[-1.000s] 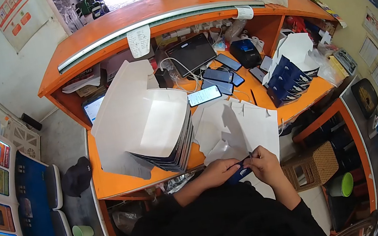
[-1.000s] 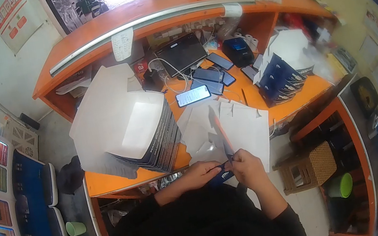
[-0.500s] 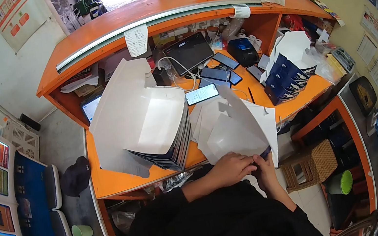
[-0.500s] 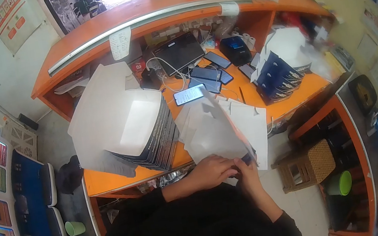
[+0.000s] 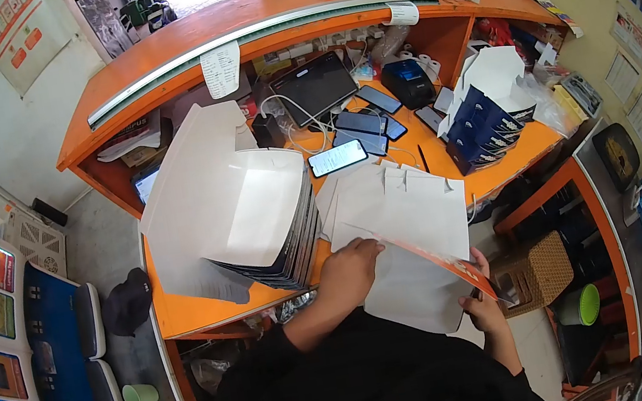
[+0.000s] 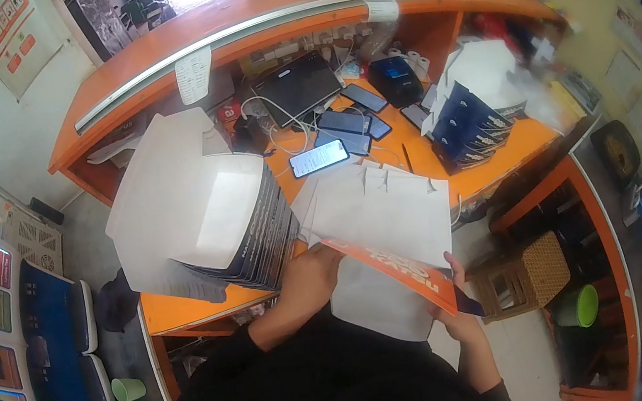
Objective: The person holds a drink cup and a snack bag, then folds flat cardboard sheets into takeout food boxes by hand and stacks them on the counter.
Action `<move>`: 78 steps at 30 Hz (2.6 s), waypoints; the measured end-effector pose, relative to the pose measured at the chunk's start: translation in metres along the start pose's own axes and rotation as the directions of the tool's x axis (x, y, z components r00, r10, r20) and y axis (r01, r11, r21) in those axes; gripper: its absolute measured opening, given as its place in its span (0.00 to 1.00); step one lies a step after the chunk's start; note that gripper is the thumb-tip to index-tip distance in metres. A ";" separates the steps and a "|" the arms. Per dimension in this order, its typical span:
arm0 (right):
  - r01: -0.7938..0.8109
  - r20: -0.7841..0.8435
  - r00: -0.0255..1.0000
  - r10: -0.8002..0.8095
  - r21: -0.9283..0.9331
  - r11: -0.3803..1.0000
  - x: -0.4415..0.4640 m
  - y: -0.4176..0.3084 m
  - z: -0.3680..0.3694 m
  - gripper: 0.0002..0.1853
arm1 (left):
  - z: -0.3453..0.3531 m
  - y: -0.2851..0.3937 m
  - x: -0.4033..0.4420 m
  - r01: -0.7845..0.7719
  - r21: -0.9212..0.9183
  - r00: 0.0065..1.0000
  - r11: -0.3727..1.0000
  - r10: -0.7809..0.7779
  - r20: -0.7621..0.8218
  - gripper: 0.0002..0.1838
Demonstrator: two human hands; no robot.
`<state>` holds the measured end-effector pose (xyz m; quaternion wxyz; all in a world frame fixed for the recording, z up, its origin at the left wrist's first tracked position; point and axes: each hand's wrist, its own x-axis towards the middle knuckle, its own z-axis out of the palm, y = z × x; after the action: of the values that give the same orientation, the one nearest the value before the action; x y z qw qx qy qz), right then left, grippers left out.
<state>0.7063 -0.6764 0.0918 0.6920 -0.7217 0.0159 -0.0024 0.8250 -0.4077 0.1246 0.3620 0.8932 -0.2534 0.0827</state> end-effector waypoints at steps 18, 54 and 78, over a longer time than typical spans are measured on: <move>-0.117 -0.164 0.964 0.208 0.440 0.890 0.003 0.014 -0.016 0.49 | -0.018 -0.008 -0.012 -0.046 -0.406 0.930 0.913 0.188 0.316 0.47; 0.816 0.676 0.570 -0.467 -0.401 0.416 0.096 -0.227 0.146 0.14 | -0.099 0.024 -0.020 -0.319 -0.017 0.846 0.948 0.276 -0.456 0.81; 0.840 0.844 0.533 -0.056 -0.520 0.155 0.170 -0.217 0.273 0.12 | -0.112 -0.031 -0.062 -0.063 0.310 0.725 0.949 0.257 -0.639 0.10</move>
<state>0.8872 -0.3994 0.2940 0.0679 -0.8793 -0.4704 0.0303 0.7917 -0.2876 0.1666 0.2965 0.8178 -0.1689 0.4635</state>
